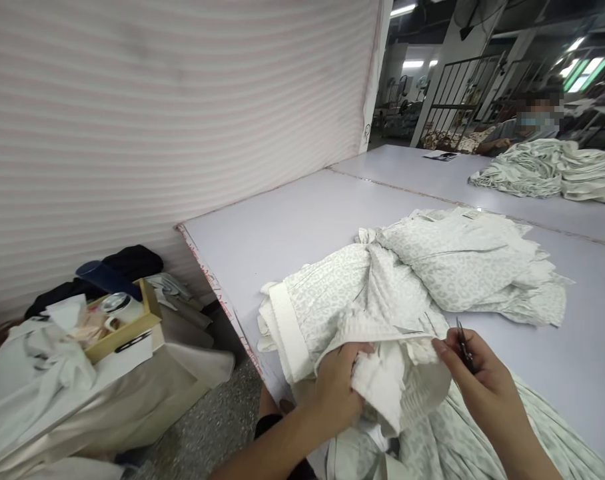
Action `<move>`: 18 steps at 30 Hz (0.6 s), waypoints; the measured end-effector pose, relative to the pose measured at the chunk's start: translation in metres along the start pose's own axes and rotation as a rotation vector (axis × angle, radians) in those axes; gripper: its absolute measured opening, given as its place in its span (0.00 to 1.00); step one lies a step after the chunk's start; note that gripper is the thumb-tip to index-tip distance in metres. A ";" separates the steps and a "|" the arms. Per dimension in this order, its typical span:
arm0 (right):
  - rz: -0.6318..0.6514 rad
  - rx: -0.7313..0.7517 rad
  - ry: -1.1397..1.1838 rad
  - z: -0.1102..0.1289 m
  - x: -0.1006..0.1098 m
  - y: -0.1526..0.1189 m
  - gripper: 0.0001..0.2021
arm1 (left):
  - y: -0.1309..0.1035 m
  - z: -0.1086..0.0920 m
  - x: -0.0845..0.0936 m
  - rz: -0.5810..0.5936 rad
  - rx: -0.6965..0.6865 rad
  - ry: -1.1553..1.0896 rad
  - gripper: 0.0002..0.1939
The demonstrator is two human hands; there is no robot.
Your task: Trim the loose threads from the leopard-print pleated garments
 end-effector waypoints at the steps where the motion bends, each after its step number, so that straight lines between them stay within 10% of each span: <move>1: -0.029 -0.006 -0.028 -0.004 0.003 0.004 0.14 | -0.003 -0.003 0.003 -0.046 -0.011 -0.067 0.18; 8: -0.064 0.002 -0.329 -0.020 0.002 -0.005 0.14 | -0.015 -0.021 0.008 -0.222 -0.109 -0.301 0.16; 13: 0.014 0.439 -0.251 0.006 -0.006 -0.047 0.05 | -0.011 -0.019 0.006 -0.210 -0.002 -0.479 0.12; 18: 0.191 0.571 -0.174 0.013 -0.028 -0.061 0.06 | -0.015 -0.020 0.007 -0.138 -0.002 -0.394 0.19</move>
Point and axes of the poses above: each hand's wrist, its own y-axis towards the middle knuckle, its own x-axis out of the back of the hand, z = x × y, the point moved 2 cm from there along y, towards the middle knuckle, and after that the axes turned 12 degrees about -x, right-handed, at the moved point
